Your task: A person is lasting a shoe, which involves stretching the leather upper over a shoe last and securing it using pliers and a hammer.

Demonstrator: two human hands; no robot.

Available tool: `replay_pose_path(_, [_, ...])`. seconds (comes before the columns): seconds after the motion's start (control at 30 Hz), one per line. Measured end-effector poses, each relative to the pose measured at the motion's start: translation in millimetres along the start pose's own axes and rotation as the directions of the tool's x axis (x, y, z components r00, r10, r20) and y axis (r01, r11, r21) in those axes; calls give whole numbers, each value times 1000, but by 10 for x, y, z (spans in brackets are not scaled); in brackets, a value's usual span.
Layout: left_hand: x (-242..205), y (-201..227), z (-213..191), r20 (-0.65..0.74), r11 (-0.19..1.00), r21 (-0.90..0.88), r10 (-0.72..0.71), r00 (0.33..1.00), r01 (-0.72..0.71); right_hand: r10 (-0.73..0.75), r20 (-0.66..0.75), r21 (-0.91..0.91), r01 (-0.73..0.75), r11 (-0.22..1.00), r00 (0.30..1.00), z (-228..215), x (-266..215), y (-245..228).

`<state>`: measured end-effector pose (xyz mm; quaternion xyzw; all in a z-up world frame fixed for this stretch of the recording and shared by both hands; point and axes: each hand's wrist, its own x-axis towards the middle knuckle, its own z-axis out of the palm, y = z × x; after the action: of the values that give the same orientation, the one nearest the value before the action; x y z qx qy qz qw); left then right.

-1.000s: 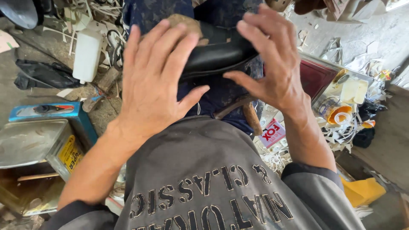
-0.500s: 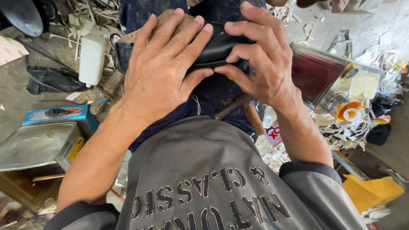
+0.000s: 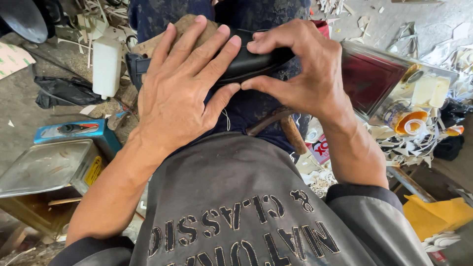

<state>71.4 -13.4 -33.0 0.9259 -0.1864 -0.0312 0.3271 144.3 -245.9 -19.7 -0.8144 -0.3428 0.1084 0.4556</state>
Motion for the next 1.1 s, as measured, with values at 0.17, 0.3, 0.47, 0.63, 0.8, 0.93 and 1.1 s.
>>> replay_pose_path(0.17, [-1,21,1,14,999,-19,-38,999,38,97,147,-35,-93,995,984,-103,81,73])
replay_pose_path(0.3, [102,130,-80,78,997,-14,-75,994,76,-107,133,-144,126,982,985,-137,-94,157])
replay_pose_path(0.47, [135,46,36,12,999,41,31,999,-31,-94,-53,-253,78,964,994,-165,-321,323])
replay_pose_path(0.63, [135,41,36,19,996,55,65,998,-66,-146,-112,-247,115,962,983,-3,-330,288])
replay_pose_path(0.8, [172,36,23,32,994,69,80,996,-82,-184,-56,-253,165,953,981,-51,-172,211])
replay_pose_path(0.93, [195,66,27,15,994,71,77,997,-78,-167,-20,-17,167,986,986,-77,-135,195])
replay_pose_path(1.1, [181,131,24,25,999,34,37,999,-38,-65,-46,92,69,993,997,-75,-161,188])
